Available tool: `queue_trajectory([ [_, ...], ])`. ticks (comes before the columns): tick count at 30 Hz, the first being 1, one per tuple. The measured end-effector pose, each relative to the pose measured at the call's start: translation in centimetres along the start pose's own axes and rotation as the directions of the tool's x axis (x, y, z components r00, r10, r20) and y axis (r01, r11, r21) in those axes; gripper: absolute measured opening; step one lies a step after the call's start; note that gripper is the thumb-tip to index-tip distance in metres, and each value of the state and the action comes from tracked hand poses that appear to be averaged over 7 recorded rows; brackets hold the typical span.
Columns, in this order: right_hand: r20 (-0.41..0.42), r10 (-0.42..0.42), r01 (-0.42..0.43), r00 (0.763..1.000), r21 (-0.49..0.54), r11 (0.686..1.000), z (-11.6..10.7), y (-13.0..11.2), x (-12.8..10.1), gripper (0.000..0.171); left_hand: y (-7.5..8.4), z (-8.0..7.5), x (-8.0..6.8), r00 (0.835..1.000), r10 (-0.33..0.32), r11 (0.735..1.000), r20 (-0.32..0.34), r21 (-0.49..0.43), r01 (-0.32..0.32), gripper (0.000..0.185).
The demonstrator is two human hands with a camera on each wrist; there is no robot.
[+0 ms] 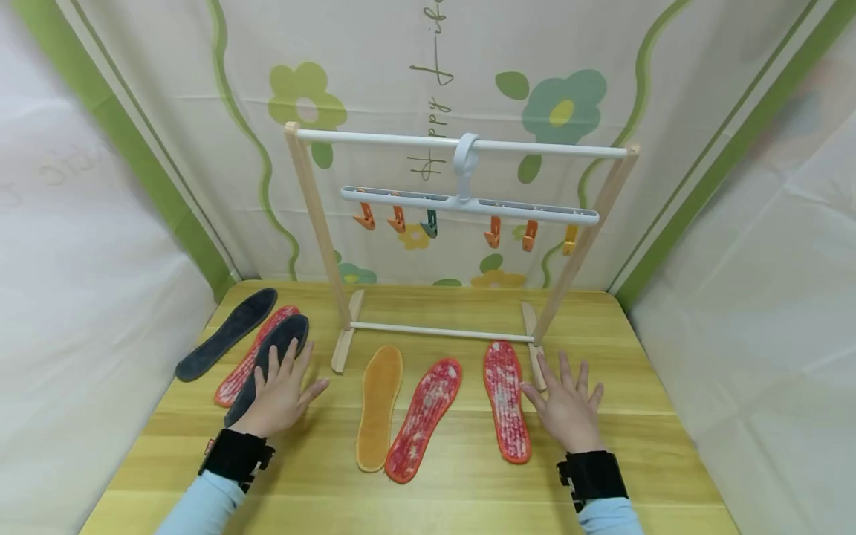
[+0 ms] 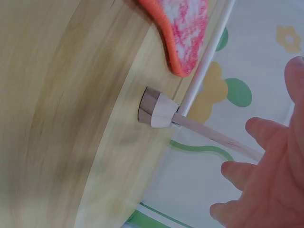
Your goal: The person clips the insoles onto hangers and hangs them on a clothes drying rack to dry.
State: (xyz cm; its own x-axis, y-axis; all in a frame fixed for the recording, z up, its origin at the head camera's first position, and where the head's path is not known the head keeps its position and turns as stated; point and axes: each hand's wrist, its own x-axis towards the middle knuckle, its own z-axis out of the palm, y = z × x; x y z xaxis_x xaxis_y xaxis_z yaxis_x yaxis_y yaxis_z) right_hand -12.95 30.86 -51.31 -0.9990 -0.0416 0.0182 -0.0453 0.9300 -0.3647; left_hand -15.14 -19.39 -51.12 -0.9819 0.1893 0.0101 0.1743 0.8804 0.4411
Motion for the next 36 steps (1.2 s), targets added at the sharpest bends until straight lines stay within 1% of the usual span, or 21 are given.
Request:
queue_trajectory([
  [6,-0.003,0.030,-0.030,1.000,0.039,0.999,-0.2,-0.3,-1.0,0.074,0.7,-0.1,-0.4,1.000,0.024,0.999,-0.004,-0.039,-0.025,0.084],
  [10,0.004,0.062,-0.062,0.998,0.061,0.996,-0.3,-0.8,-2.0,0.074,1.4,0.2,-0.6,0.997,0.076,0.992,-0.018,-0.103,-0.077,0.082],
  [12,0.008,0.073,-0.074,0.997,0.074,0.994,-0.5,-1.1,-2.2,0.074,1.6,0.3,-0.6,0.994,0.101,0.984,-0.037,-0.142,-0.105,0.081],
  [14,0.014,0.083,-0.084,0.996,0.092,0.992,-0.7,-1.4,-2.5,0.074,1.8,0.6,-0.8,0.992,0.113,0.978,-0.051,-0.172,-0.120,0.080],
  [16,0.019,0.091,-0.093,0.996,0.117,0.989,-0.8,-1.5,-2.8,0.074,2.1,0.8,-1.0,0.992,0.111,0.972,-0.055,-0.204,-0.120,0.079],
  [19,0.022,0.099,-0.101,0.995,0.141,0.985,-0.7,-1.5,-3.2,0.074,2.5,1.0,-1.5,0.994,0.091,0.963,-0.054,-0.248,-0.102,0.077],
  [23,0.010,0.107,-0.107,0.994,0.161,0.981,-0.3,-1.3,-3.5,0.076,3.2,1.1,-2.1,0.995,0.077,0.949,-0.057,-0.303,-0.091,0.072],
  [27,-0.016,0.101,-0.097,0.995,0.184,0.978,0.4,-1.1,-3.6,0.071,4.3,1.1,-2.7,0.996,0.074,0.933,-0.041,-0.349,-0.084,0.062],
  [30,-0.042,0.096,-0.085,0.994,0.210,0.974,0.8,-1.3,-3.6,0.063,5.2,1.1,-3.0,0.996,0.076,0.929,-0.035,-0.361,-0.084,0.052],
  [33,-0.054,0.104,-0.089,0.993,0.235,0.968,1.2,-1.5,-3.6,0.057,6.1,1.4,-3.3,0.995,0.089,0.933,-0.047,-0.345,-0.099,0.040],
  [36,-0.040,0.127,-0.113,0.991,0.255,0.960,1.6,-1.9,-3.6,0.053,6.8,1.9,-3.5,0.992,0.116,0.937,-0.055,-0.325,-0.128,0.030],
])
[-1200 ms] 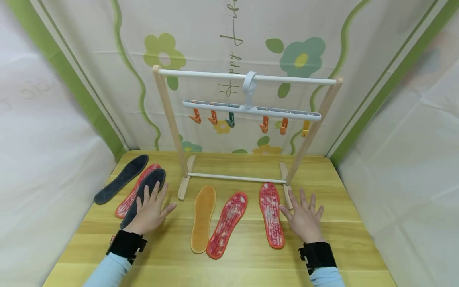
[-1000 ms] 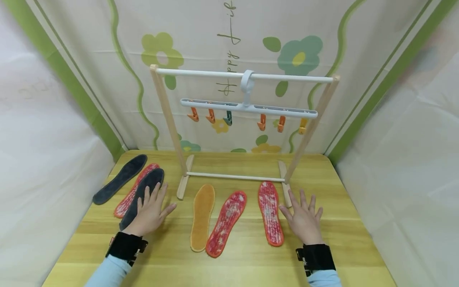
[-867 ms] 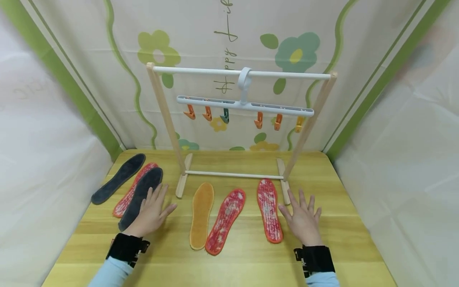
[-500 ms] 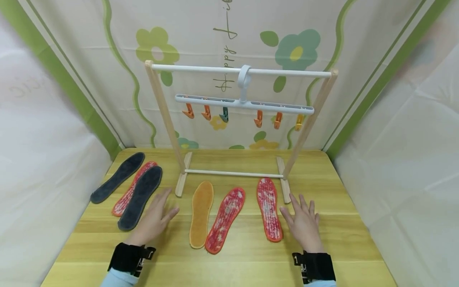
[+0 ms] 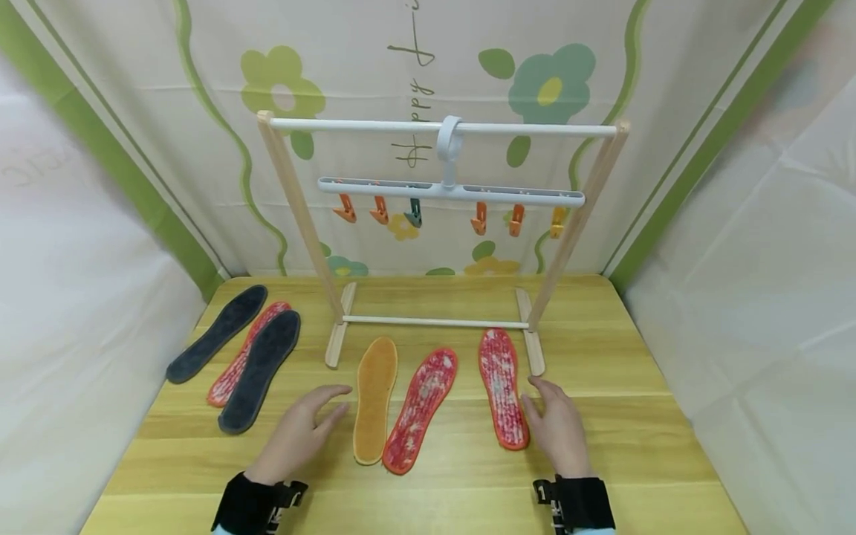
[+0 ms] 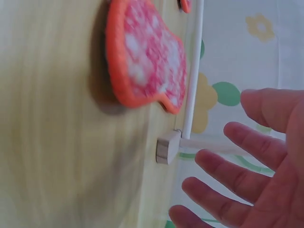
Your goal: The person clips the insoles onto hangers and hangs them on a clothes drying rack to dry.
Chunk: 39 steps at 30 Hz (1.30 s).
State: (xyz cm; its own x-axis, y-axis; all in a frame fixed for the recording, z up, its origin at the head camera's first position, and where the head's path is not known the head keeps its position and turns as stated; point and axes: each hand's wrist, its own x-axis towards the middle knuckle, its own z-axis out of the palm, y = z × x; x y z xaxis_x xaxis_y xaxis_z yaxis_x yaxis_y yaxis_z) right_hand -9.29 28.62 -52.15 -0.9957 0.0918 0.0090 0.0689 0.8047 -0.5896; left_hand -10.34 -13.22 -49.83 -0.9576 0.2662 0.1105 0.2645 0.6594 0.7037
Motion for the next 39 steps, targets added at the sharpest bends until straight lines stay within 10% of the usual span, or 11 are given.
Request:
queue_trajectory([
  [14,0.064,0.058,-0.058,0.996,-0.004,0.998,1.3,-1.1,0.4,0.048,0.7,1.6,-1.0,0.997,0.064,0.998,0.030,0.014,-0.065,0.023],
  [39,0.089,-0.079,0.099,0.993,-0.253,0.962,3.9,-3.0,6.8,0.056,1.5,1.7,-0.9,0.994,0.101,0.995,0.047,-0.009,-0.101,0.021],
])
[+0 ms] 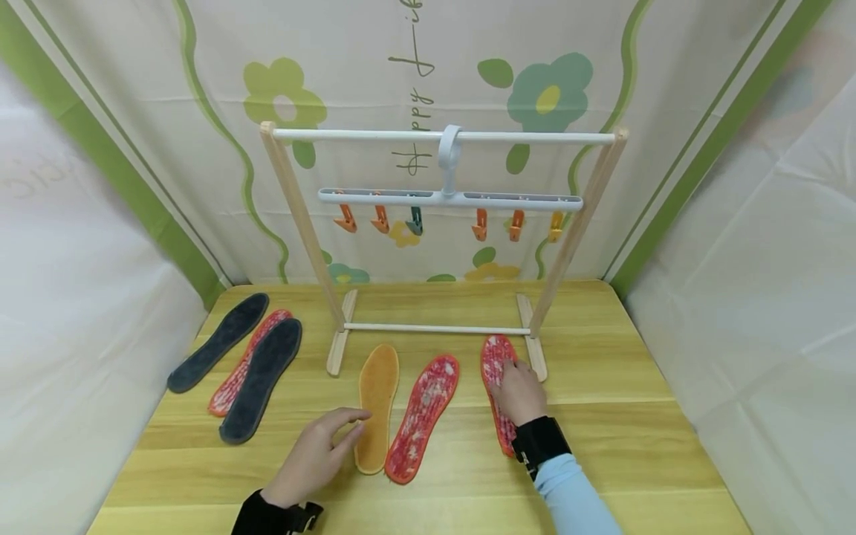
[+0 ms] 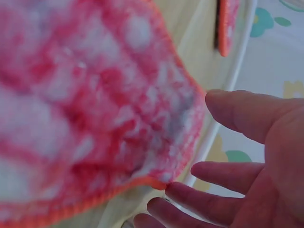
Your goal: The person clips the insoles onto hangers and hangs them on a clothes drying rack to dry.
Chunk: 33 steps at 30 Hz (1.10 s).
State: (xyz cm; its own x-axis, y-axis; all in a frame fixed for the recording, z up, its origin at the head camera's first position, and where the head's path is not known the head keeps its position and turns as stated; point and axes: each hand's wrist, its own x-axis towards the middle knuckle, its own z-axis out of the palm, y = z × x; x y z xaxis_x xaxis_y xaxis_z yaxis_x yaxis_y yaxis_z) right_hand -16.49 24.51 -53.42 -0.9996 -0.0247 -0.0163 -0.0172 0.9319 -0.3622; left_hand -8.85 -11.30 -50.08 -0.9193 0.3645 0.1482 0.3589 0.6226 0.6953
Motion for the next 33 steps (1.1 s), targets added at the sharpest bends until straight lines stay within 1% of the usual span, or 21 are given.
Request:
queue_trajectory([
  [5,-0.008,0.040,-0.040,0.999,-0.026,0.999,0.5,0.0,0.7,0.068,-0.1,-0.1,0.0,1.000,-0.016,1.000,0.002,-0.007,0.016,0.021],
  [8,-0.015,0.046,-0.047,0.999,-0.018,0.999,0.7,0.0,1.0,0.073,-0.3,-0.1,-0.1,1.000,-0.024,1.000,0.006,-0.009,0.024,0.022],
  [11,-0.011,0.059,-0.059,0.998,0.023,0.998,0.8,0.1,1.4,0.078,-0.5,0.0,-0.1,1.000,-0.028,0.999,0.007,-0.015,0.028,0.022],
  [13,0.000,0.072,-0.072,0.997,0.055,0.996,0.7,0.2,1.6,0.085,-0.6,0.0,-0.1,1.000,-0.029,0.999,0.005,-0.020,0.029,0.022],
  [19,0.068,0.143,-0.152,0.987,0.161,0.975,0.4,1.0,2.2,0.100,-0.9,-0.3,-0.2,0.999,-0.048,0.998,-0.015,-0.028,0.048,0.023],
  [21,0.077,0.149,-0.161,0.986,0.189,0.969,0.2,1.3,2.3,0.101,-1.0,-0.3,-0.3,0.998,-0.054,0.998,-0.023,-0.028,0.054,0.024],
  [27,0.096,0.133,-0.156,0.986,0.293,0.943,-0.2,2.2,2.4,0.099,-1.3,-0.7,-0.4,0.996,-0.080,0.996,-0.042,-0.037,0.078,0.024],
  [31,0.125,0.146,-0.180,0.981,0.335,0.925,-0.6,2.6,2.2,0.092,-1.7,-1.0,-0.5,0.991,-0.121,0.991,-0.062,-0.068,0.117,0.025],
  [33,0.131,0.146,-0.185,0.980,0.357,0.916,-0.7,2.7,2.2,0.085,-1.9,-1.2,-0.5,0.987,-0.146,0.987,-0.074,-0.084,0.140,0.025],
])
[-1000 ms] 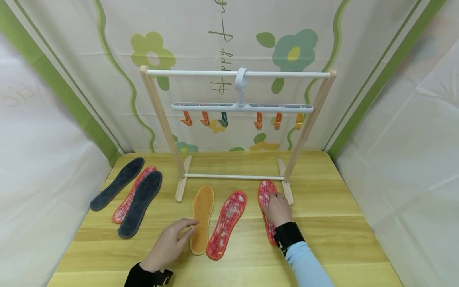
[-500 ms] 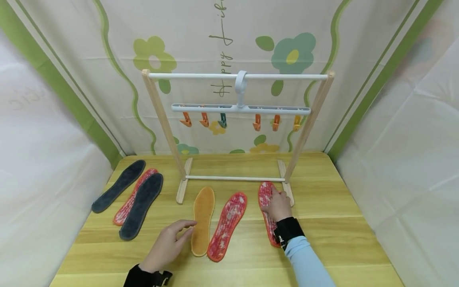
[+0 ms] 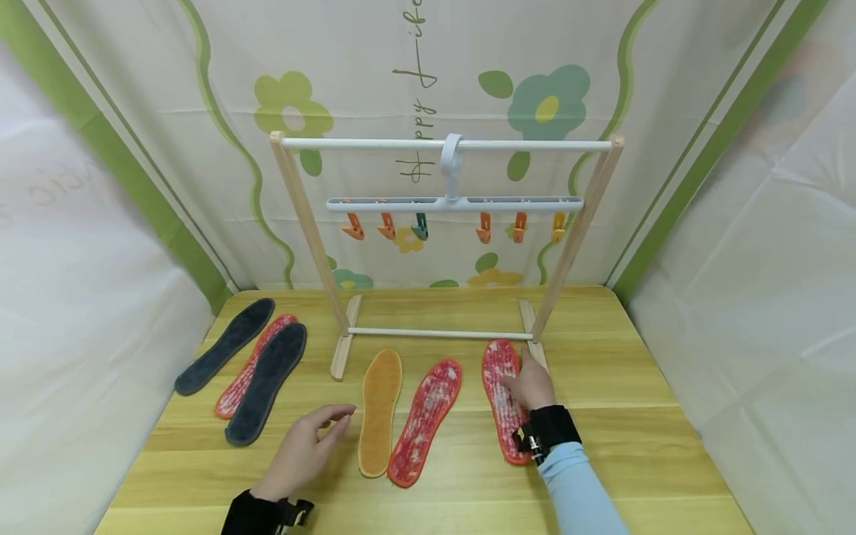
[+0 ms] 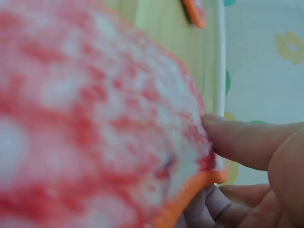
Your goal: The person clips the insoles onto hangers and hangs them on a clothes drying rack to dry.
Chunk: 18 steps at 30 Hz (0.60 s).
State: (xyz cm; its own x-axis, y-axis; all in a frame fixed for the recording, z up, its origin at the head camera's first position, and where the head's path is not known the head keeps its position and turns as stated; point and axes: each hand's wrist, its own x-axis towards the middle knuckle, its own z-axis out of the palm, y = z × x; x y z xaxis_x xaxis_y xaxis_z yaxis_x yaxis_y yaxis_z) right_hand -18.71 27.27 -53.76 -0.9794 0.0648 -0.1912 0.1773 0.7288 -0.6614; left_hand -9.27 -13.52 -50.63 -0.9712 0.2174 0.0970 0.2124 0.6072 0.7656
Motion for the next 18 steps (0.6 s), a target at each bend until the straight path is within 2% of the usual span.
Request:
queue_trajectory([
  [6,0.046,0.063,-0.067,0.997,0.088,0.994,-0.4,-0.1,-0.5,0.061,-0.5,-0.8,0.2,0.998,-0.064,0.997,-0.010,-0.037,0.064,0.025],
  [9,0.048,0.065,-0.069,0.997,0.102,0.992,-0.7,-0.3,-1.0,0.053,-0.7,-1.1,0.3,0.997,-0.080,0.996,-0.015,-0.039,0.080,0.025],
  [18,0.039,0.053,-0.058,0.998,0.151,0.987,-1.7,-1.5,-2.7,0.046,-1.3,-1.7,1.0,0.996,-0.062,0.996,-0.057,-0.062,0.058,0.024],
])
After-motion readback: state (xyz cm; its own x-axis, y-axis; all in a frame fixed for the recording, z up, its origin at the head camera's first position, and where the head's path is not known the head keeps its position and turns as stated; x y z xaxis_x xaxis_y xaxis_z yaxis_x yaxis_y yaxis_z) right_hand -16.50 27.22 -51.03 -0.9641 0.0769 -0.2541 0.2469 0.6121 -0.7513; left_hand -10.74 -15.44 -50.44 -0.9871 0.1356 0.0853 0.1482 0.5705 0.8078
